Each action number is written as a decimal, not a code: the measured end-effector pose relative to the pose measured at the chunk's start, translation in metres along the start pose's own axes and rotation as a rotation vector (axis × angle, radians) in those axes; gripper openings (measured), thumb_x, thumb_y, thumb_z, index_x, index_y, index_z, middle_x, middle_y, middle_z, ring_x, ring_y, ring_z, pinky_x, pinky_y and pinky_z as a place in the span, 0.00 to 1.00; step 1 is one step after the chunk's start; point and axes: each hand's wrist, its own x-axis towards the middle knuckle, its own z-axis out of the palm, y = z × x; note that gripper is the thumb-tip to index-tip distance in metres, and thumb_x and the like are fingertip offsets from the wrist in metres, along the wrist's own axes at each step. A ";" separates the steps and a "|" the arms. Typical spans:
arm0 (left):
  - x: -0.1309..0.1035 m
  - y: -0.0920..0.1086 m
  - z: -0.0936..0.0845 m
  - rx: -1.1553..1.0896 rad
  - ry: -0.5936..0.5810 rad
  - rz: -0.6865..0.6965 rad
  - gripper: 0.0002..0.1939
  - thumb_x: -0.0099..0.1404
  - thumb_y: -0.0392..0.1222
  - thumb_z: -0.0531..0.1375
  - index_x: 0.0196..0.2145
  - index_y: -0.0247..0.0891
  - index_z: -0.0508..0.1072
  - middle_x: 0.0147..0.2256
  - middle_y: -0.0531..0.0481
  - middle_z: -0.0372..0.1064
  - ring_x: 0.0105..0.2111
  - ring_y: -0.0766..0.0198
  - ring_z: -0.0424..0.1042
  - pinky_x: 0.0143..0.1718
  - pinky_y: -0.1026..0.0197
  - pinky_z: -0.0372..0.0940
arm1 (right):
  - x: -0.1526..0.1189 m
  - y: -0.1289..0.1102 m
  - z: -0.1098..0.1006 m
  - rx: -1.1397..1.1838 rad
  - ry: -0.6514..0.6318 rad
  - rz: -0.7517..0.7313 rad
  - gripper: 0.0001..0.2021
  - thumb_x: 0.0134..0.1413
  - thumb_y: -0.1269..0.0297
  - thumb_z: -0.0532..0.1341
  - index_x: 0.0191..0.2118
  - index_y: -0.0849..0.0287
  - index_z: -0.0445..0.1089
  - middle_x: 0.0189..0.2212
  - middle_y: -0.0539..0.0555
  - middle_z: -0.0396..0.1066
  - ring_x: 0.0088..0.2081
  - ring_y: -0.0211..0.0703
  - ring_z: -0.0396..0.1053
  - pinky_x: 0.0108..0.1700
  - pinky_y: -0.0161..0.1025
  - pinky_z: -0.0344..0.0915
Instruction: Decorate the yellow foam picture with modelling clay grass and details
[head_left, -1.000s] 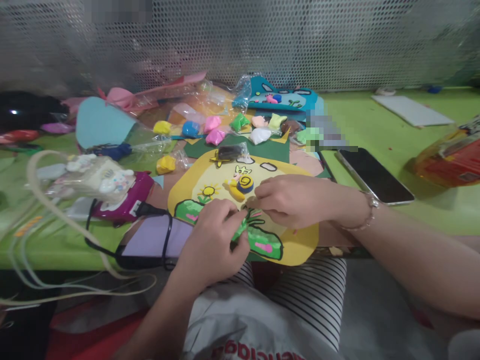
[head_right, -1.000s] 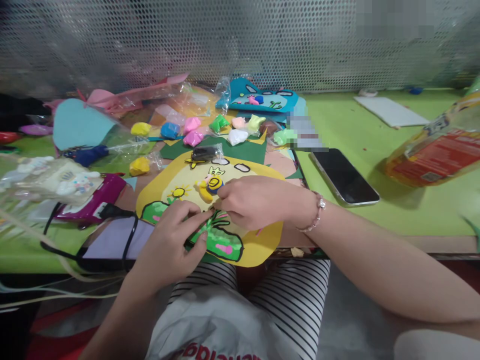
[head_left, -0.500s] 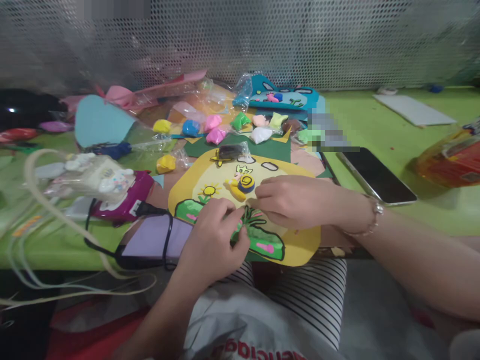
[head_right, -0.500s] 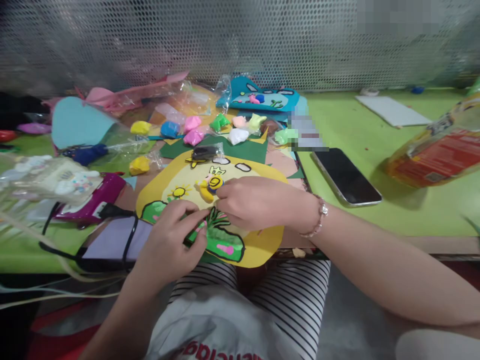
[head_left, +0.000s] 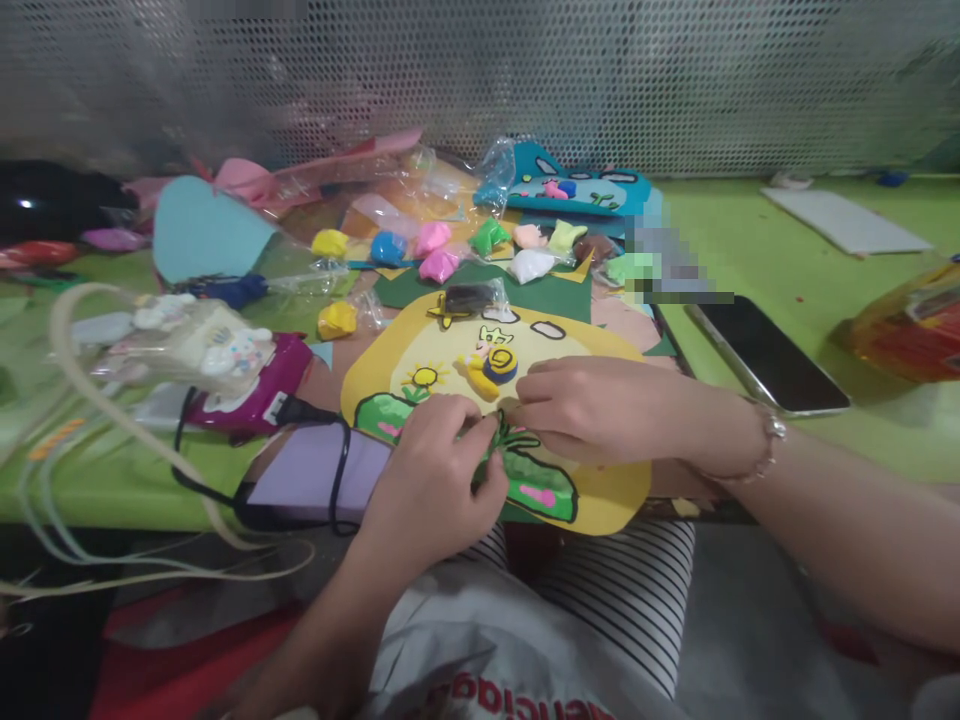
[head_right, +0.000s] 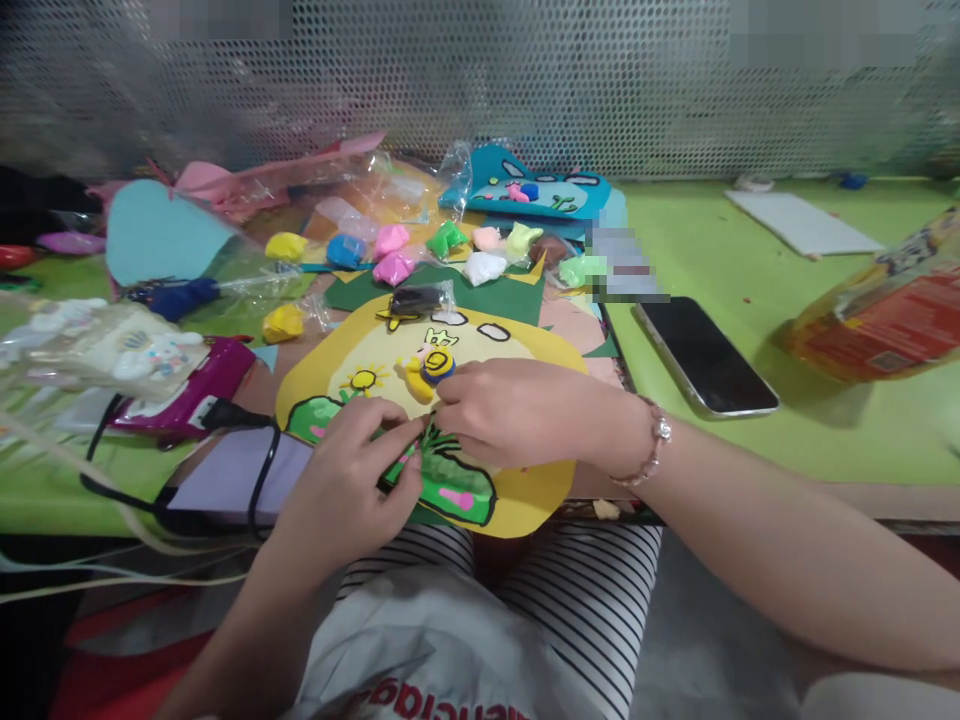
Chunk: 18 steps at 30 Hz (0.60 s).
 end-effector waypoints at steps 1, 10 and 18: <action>-0.001 0.000 0.001 0.001 -0.001 -0.002 0.11 0.60 0.33 0.53 0.38 0.29 0.73 0.34 0.43 0.62 0.37 0.56 0.62 0.41 0.52 0.63 | -0.001 0.001 0.000 -0.001 0.004 0.012 0.13 0.62 0.70 0.49 0.32 0.64 0.69 0.27 0.54 0.62 0.30 0.40 0.56 0.33 0.37 0.53; 0.000 -0.001 0.001 0.009 -0.037 0.004 0.14 0.60 0.33 0.53 0.43 0.29 0.72 0.36 0.42 0.62 0.39 0.55 0.63 0.42 0.51 0.63 | -0.003 0.002 -0.001 0.002 -0.004 0.024 0.13 0.62 0.71 0.49 0.35 0.65 0.70 0.27 0.54 0.61 0.29 0.40 0.55 0.32 0.37 0.52; 0.000 0.000 0.000 0.020 -0.047 0.010 0.15 0.61 0.33 0.53 0.45 0.27 0.71 0.37 0.42 0.62 0.40 0.55 0.62 0.42 0.51 0.63 | -0.001 0.004 0.001 0.128 0.010 0.056 0.11 0.61 0.73 0.50 0.35 0.65 0.69 0.27 0.53 0.62 0.30 0.39 0.57 0.32 0.36 0.54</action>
